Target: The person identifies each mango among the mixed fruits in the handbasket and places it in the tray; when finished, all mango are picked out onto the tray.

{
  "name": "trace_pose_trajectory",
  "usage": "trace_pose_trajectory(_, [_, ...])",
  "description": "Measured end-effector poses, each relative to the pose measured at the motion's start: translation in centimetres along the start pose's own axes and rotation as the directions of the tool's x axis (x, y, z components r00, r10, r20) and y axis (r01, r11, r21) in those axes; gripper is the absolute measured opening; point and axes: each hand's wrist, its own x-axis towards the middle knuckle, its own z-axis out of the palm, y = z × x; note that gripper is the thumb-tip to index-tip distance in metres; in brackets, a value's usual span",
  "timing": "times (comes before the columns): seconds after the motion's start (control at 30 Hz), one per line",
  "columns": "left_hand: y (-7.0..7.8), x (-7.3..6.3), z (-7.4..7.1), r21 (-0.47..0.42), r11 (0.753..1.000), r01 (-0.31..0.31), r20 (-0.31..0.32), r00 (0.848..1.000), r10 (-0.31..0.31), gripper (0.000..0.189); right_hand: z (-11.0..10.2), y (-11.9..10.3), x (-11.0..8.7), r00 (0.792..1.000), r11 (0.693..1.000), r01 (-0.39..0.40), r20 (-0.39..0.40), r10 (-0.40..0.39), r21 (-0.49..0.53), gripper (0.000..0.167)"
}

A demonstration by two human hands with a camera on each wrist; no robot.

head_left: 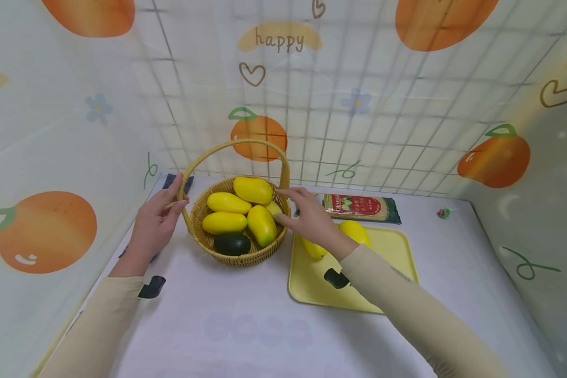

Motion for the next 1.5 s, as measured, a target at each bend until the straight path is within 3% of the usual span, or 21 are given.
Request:
trace_pose_trajectory(0.33, [0.1,0.0,-0.1,-0.024,0.999,-0.028,-0.018,0.999,0.028,0.068,2.0,-1.9,5.3,0.992,0.987,0.011,0.123,0.009,-0.161,0.059])
trace_pose_trajectory(0.57, [0.1,0.0,-0.1,-0.003,1.0,-0.016,-0.009,1.0,0.016,0.068,3.2,-1.8,8.0,0.987,0.98,0.074,0.151,-0.046,-0.185,0.059])
trace_pose_trajectory(0.77, [0.0,0.0,0.0,-0.007,1.0,-0.011,-0.003,1.0,0.011,0.067,4.2,-1.5,9.5,0.981,0.976,0.033,0.194,0.01,-0.217,0.06])
trace_pose_trajectory(0.93, [0.1,-0.1,-0.1,-0.016,1.0,0.013,0.006,1.0,-0.013,0.069,4.9,-1.0,10.3,0.976,0.966,-0.007,0.21,0.063,-0.257,0.058])
trace_pose_trajectory(1.2, [0.3,0.1,-0.2,-0.015,1.0,0.003,0.006,1.0,-0.002,0.069,5.6,-0.5,10.4,0.973,0.949,-0.033,0.205,0.102,-0.313,0.06])
trace_pose_trajectory(1.5, [0.1,-0.1,-0.1,0.003,1.0,-0.006,-0.002,1.0,0.006,0.067,5.3,-0.7,9.7,0.98,0.95,-0.028,0.179,0.088,-0.31,0.061])
